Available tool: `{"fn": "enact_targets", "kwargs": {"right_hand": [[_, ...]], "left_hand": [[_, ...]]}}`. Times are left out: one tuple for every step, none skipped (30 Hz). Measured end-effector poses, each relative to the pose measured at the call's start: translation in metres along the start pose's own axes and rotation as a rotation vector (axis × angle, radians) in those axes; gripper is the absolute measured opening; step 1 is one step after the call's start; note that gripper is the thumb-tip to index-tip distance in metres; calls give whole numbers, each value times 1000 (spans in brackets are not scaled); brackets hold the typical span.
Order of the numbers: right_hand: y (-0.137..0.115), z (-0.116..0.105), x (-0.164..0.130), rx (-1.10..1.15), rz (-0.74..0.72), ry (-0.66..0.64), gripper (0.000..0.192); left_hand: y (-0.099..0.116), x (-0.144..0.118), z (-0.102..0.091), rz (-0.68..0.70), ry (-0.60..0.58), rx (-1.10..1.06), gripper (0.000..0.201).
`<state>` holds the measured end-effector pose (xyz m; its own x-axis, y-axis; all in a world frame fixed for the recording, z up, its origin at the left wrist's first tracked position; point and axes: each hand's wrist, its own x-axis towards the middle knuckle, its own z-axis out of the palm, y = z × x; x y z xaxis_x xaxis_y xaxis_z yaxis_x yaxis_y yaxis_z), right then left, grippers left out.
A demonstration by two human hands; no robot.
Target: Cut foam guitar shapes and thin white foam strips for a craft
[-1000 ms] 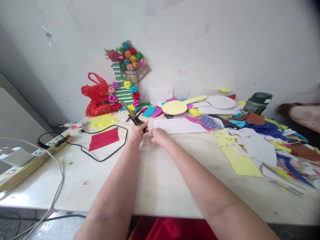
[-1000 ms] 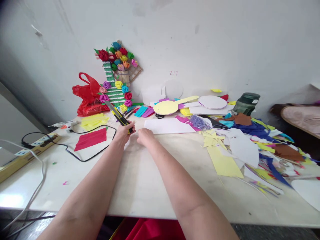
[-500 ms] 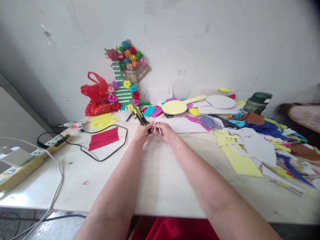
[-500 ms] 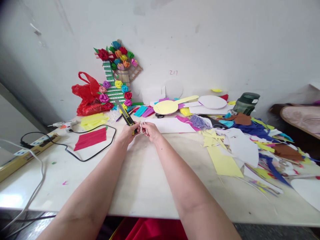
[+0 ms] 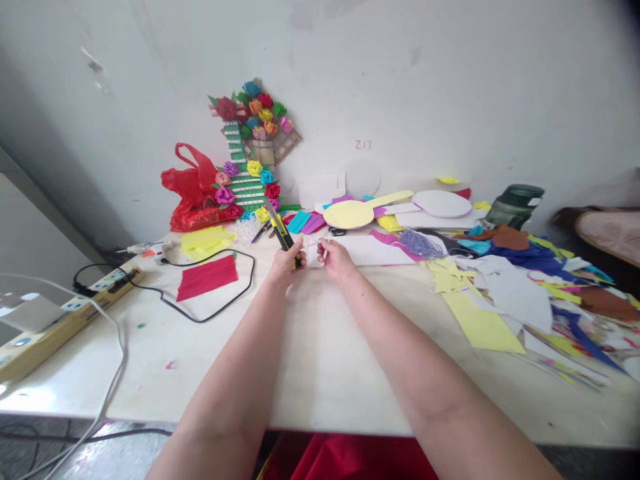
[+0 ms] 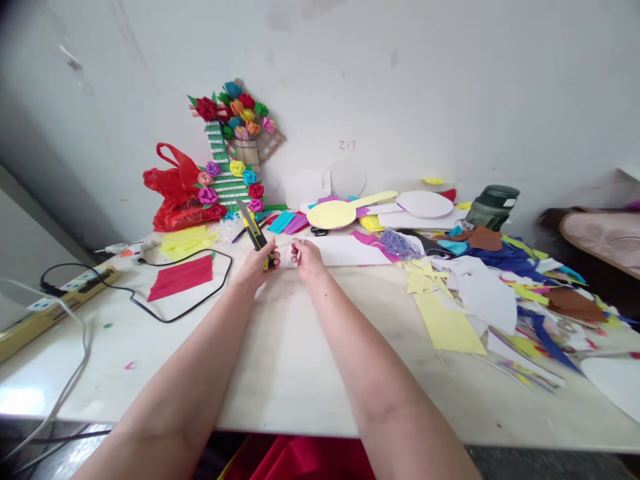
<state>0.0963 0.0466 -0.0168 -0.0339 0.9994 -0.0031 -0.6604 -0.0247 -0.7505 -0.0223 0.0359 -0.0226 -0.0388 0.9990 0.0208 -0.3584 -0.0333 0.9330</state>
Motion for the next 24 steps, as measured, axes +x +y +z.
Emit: {"fn": "enact_targets", "kwargs": {"right_hand": [[-3, -2, 1, 38, 9, 20, 8], [-6, -4, 1, 64, 29, 28, 8], [-8, -7, 2, 79, 56, 24, 9], [-11, -9, 2, 82, 86, 11, 10], [-12, -11, 2, 79, 113, -7, 10], [-13, -12, 2, 78, 132, -22, 10], [-14, -13, 2, 80, 140, -30, 9], [-14, -14, 2, 84, 136, -31, 9], [-13, -15, 3, 88, 125, -26, 11], [-12, -15, 3, 89, 112, -16, 14], [-12, -16, 4, 86, 101, -2, 18], [-11, -17, 4, 79, 95, 14, 22], [-11, -18, 5, 72, 94, 28, 24], [-11, -18, 5, 71, 99, 37, 25], [-12, -19, 5, 76, 108, 37, 23], [-13, -20, 5, 83, 122, 25, 19], [-14, -20, 5, 88, 143, 2, 15], [-15, -20, 4, 87, 166, -26, 10], [-16, -20, 3, 78, 186, -50, 9], [-17, -20, 3, 60, 196, -66, 13], [-17, -19, 2, 38, 193, -71, 18], [-17, -18, 2, 16, 180, -63, 23], [-17, -17, 2, -3, 161, -49, 28], [-17, -16, 1, -19, 141, -32, 33]], "left_hand": [[0, 1, -2, 6, 10, -2, 43], [-1, 3, -4, 12, 15, -1, 43], [-1, 4, -6, 15, 18, 1, 43], [-2, 6, -7, 17, 22, 3, 43], [-3, 7, -8, 20, 24, 6, 43], [-4, 8, -9, 23, 25, 10, 43], [-5, 9, -10, 25, 26, 16, 42], [-5, 9, -10, 26, 26, 21, 41], [-5, 9, -10, 25, 25, 27, 41], [-5, 8, -9, 23, 25, 32, 40], [-4, 8, -9, 20, 26, 36, 40], [-4, 7, -9, 18, 27, 39, 40], [-4, 6, -8, 18, 27, 42, 39], [-3, 5, -8, 18, 26, 44, 39], [-3, 5, -8, 18, 23, 45, 39], [-3, 4, -8, 19, 21, 45, 39], [-3, 4, -7, 21, 17, 45, 39], [-3, 4, -7, 23, 15, 47, 39], [-3, 4, -7, 24, 12, 50, 39], [-3, 4, -7, 25, 9, 54, 39], [-3, 4, -7, 26, 7, 59, 38], [-3, 5, -7, 26, 4, 63, 38], [-4, 5, -7, 26, 3, 66, 38], [-4, 5, -7, 26, 2, 68, 38]]}}
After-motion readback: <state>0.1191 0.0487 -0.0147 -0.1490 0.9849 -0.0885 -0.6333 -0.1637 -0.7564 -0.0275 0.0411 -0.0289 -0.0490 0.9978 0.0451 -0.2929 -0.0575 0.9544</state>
